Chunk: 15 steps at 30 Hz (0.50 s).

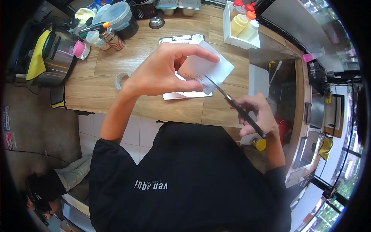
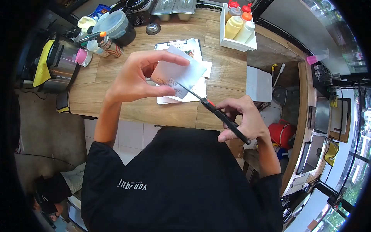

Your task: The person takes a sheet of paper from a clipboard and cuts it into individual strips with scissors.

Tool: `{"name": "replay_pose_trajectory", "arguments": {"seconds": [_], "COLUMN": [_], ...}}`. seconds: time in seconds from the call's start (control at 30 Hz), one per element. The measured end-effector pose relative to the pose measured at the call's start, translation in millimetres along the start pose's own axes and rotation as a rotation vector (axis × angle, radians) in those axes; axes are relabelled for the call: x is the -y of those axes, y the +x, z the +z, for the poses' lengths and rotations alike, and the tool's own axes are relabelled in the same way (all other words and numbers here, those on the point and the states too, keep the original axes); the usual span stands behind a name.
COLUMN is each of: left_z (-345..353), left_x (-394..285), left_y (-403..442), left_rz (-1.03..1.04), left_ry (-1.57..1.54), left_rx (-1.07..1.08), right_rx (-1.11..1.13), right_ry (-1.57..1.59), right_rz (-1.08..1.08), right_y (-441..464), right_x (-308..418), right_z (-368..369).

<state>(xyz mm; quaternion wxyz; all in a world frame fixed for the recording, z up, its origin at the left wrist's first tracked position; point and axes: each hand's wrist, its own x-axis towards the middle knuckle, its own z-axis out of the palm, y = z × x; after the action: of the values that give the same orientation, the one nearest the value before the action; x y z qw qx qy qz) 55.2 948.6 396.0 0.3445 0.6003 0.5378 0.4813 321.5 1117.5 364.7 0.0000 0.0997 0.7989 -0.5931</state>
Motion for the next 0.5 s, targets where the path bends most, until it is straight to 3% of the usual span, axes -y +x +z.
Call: {"name": "replay_pose_trajectory", "arguments": {"seconds": [0.5], "left_z": [-1.0], "left_x": [-4.9], "left_y": [4.4], "left_rz": [0.025], "left_ry": [0.047], "left_rx": [0.037], "right_rx": [0.006], "right_ry": [0.047], "right_rz": [-0.014], "right_y": [-0.8], "right_x": [4.2], "right_z": [1.1]}}
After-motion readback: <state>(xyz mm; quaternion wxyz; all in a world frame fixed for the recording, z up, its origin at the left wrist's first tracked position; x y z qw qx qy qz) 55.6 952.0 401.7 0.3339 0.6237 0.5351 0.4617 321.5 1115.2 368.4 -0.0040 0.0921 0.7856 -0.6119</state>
